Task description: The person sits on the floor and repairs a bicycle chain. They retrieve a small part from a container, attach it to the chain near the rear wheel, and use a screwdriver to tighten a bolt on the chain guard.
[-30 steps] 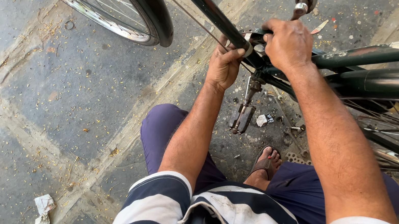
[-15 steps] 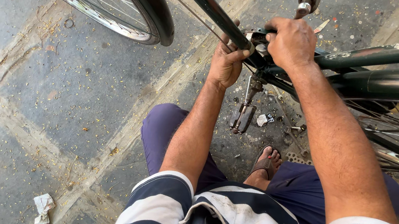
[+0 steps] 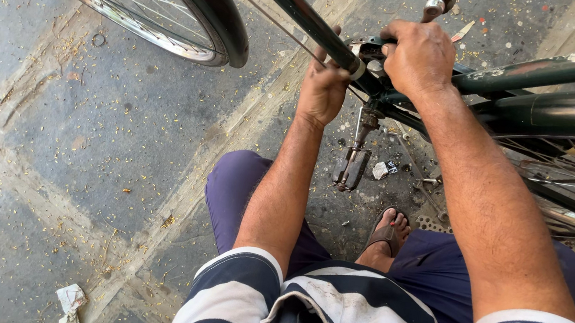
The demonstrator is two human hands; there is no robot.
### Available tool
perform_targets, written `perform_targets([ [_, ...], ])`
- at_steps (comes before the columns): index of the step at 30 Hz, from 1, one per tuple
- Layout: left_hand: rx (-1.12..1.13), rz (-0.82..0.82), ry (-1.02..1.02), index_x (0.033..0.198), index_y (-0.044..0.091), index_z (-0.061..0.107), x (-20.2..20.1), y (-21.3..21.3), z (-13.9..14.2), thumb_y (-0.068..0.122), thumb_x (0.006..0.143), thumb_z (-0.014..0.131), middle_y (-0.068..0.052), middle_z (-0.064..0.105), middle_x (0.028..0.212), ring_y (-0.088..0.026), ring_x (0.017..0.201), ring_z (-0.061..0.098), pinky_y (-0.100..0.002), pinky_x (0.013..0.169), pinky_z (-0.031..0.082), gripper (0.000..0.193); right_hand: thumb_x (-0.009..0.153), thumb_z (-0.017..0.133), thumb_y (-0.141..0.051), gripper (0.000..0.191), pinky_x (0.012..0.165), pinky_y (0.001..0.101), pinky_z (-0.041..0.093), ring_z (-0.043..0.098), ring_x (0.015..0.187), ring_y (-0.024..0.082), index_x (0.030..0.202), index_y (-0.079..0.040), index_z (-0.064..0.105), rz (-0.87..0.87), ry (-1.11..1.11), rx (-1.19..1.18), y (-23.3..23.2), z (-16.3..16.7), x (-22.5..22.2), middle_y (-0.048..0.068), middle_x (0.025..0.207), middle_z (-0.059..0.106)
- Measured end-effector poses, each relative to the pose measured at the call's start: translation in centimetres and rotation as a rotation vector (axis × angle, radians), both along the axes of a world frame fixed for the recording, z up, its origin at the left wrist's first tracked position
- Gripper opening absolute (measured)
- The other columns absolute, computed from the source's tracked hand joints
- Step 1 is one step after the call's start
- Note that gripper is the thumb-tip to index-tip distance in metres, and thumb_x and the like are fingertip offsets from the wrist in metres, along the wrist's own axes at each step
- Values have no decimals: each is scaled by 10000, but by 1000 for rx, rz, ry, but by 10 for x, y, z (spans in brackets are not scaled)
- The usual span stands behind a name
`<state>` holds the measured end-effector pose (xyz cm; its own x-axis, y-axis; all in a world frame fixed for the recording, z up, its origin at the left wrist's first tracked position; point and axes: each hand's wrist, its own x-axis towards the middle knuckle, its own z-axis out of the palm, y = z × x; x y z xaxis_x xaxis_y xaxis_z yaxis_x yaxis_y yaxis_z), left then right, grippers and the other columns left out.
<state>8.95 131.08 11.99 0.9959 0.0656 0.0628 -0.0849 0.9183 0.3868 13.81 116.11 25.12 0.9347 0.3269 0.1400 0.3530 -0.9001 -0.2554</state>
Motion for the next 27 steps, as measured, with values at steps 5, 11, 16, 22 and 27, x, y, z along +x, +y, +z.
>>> perform_targets([
  [5, -158, -3, 81, 1546, 44, 387, 8, 2, -6, 103, 972, 465, -170, 682, 1226, -242, 1048, 646, -419, 983, 477, 583, 922, 816, -196, 126, 749, 462, 557, 725, 789, 284, 1041, -158, 816, 27, -82, 17, -3, -5, 1, 98, 833, 767],
  [11, 40, -3, 92, 1526, -7, 472, 5, 5, -8, 60, 905, 450, -160, 656, 1249, -244, 1107, 637, -480, 1022, 505, 625, 924, 808, -212, 154, 743, 469, 550, 725, 765, 279, 1067, -155, 802, 12, -37, 6, -3, -9, 3, 97, 865, 771],
  [16, 201, -34, 9, 1478, -36, 460, 2, 6, 0, -34, 842, 682, -97, 654, 1289, -194, 1173, 639, -396, 1076, 487, 674, 902, 821, -202, 157, 750, 487, 542, 720, 833, 312, 1053, -158, 810, 13, -75, 0, -2, -9, 1, 117, 895, 768],
  [22, 208, -73, 10, 1501, -81, 472, 5, 5, -6, -91, 839, 811, -113, 704, 1115, -213, 1056, 667, -359, 1028, 513, 744, 911, 820, -216, 176, 736, 495, 542, 716, 834, 335, 1070, -147, 794, 50, -120, -87, -3, -7, 0, 141, 903, 759],
  [27, 175, -66, 19, 1491, -69, 481, 5, 4, -12, -98, 839, 797, -103, 717, 1099, -209, 1053, 677, -355, 1019, 515, 725, 970, 760, -219, 228, 678, 461, 553, 709, 765, 290, 1177, -127, 742, 12, 0, -229, 1, -8, 3, 157, 887, 744],
])
